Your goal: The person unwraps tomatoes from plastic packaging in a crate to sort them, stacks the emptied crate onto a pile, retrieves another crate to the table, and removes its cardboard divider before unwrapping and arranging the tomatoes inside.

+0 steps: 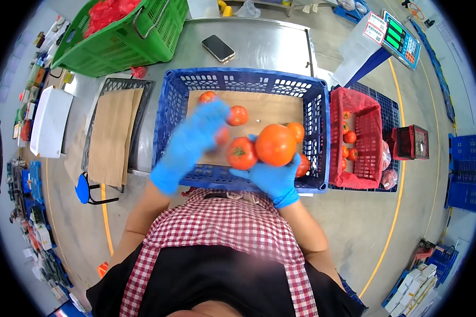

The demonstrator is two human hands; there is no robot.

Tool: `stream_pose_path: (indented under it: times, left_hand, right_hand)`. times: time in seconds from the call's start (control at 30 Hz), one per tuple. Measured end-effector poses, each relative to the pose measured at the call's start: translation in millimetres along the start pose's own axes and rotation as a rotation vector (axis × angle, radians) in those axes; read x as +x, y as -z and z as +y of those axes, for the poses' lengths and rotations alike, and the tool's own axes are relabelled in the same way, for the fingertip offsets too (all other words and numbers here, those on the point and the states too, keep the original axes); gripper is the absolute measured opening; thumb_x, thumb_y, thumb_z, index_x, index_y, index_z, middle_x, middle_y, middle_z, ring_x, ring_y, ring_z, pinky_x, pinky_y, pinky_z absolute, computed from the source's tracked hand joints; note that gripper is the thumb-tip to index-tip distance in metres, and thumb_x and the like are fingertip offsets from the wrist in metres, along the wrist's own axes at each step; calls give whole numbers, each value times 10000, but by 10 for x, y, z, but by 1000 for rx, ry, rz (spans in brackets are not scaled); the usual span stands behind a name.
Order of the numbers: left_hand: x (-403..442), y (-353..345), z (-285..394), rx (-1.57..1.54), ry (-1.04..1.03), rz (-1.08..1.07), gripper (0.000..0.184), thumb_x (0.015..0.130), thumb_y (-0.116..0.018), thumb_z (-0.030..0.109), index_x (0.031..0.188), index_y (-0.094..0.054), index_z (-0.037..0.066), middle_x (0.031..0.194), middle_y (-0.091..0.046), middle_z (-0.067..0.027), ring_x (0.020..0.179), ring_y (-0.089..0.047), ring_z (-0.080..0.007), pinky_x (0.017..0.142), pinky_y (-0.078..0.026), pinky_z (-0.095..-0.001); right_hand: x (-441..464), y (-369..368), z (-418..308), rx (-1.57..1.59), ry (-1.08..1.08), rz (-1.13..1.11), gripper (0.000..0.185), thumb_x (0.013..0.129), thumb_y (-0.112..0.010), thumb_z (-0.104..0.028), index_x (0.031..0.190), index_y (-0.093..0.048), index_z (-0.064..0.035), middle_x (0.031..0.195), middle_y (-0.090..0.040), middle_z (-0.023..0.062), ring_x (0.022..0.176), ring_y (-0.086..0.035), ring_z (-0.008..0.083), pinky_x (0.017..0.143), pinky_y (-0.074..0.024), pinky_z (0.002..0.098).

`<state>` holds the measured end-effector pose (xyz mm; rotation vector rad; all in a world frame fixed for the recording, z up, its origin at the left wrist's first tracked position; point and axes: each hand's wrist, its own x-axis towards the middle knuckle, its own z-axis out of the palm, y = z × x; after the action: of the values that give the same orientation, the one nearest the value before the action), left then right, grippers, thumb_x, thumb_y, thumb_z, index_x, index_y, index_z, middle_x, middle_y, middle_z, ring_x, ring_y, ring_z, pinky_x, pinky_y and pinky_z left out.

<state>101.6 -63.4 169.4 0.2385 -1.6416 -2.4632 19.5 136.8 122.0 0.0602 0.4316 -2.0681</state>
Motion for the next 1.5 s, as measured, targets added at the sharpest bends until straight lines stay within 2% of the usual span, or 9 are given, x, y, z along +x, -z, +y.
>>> stream_pose_path:
  times: [0.07,0.23,0.33,0.43,0.57,0.7,1.0,1.2,1.5]
  left_hand:
    - [278,376,-14,29,-187,302,569,793,-594,-4,1337,-433,35,1310,-489,-117,1234,-456,-235,1040,-359,-342]
    - [445,672,-854,1407,113,-149,658,749,-676,254,1345,-431,117,1185,-528,-166,1100,-517,-295,947,-420,-392]
    - [486,695,-1504,2227,-303,-207,733,684,-717,299,1338,-439,118,1088,-548,-166,952,-547,-293,843,-462,-403]
    - [539,695,-1269,1720,78,-132,588,785,-653,247,1314,-452,88,1137,-548,-146,1029,-546,-286,873,-462,-411]
    - [465,689,-879,-3,361,102,514,913,-546,273,1345,-389,43,1351,-446,-157,1217,-472,-312,984,-433,-458]
    - [230,371,-626,-692,344,93,643,900,-554,357,1396,-290,44,1416,-339,-212,1267,-403,-386,936,-454,-547]
    - [107,54,-627,-1039,379,-75,707,881,-549,369,1426,-231,49,1432,-278,-270,1251,-370,-482,896,-465,-584]
    - [79,-212,-423,-1231,438,29,685,855,-502,473,1378,-357,56,1372,-370,-261,1196,-442,-451,820,-499,-511]
    - [-10,-68,-602,-858,224,-316,650,773,-594,583,1188,-538,86,1142,-503,-220,740,-589,-336,610,-522,-401]
  right_hand:
    - [-50,99,-112,68,49,123,1036,592,-569,-693,1360,-330,-40,1406,-324,160,1345,-260,380,1039,-175,680]
    - [-231,284,-423,93,160,62,929,634,-541,-635,1378,-335,-119,1366,-395,110,1349,-272,354,1058,-172,661]
    - [-280,186,-502,83,200,141,912,637,-555,-613,1376,-339,-124,1348,-409,114,1340,-287,357,1061,-174,660]
    - [-336,369,-534,96,197,55,894,650,-560,-596,1369,-349,-109,1356,-403,117,1343,-285,365,1056,-183,664]
    - [-368,408,-548,122,141,51,914,644,-581,-604,1348,-364,-63,1356,-399,119,1341,-287,369,1039,-198,679]
    - [-304,397,-565,92,96,79,946,620,-645,-590,1350,-360,-60,1349,-403,112,1339,-289,366,1030,-204,687]
    - [-240,418,-657,103,64,-17,933,687,-561,-620,1406,-288,-92,1426,-299,194,1363,-237,373,1055,-186,662]
    - [-242,377,-686,12,61,26,937,616,-691,-540,1352,-357,-68,1363,-393,134,1353,-272,348,1070,-203,638]
    - [-227,454,-648,22,59,5,941,596,-750,-545,1319,-398,-56,1349,-424,124,1352,-281,340,1067,-219,632]
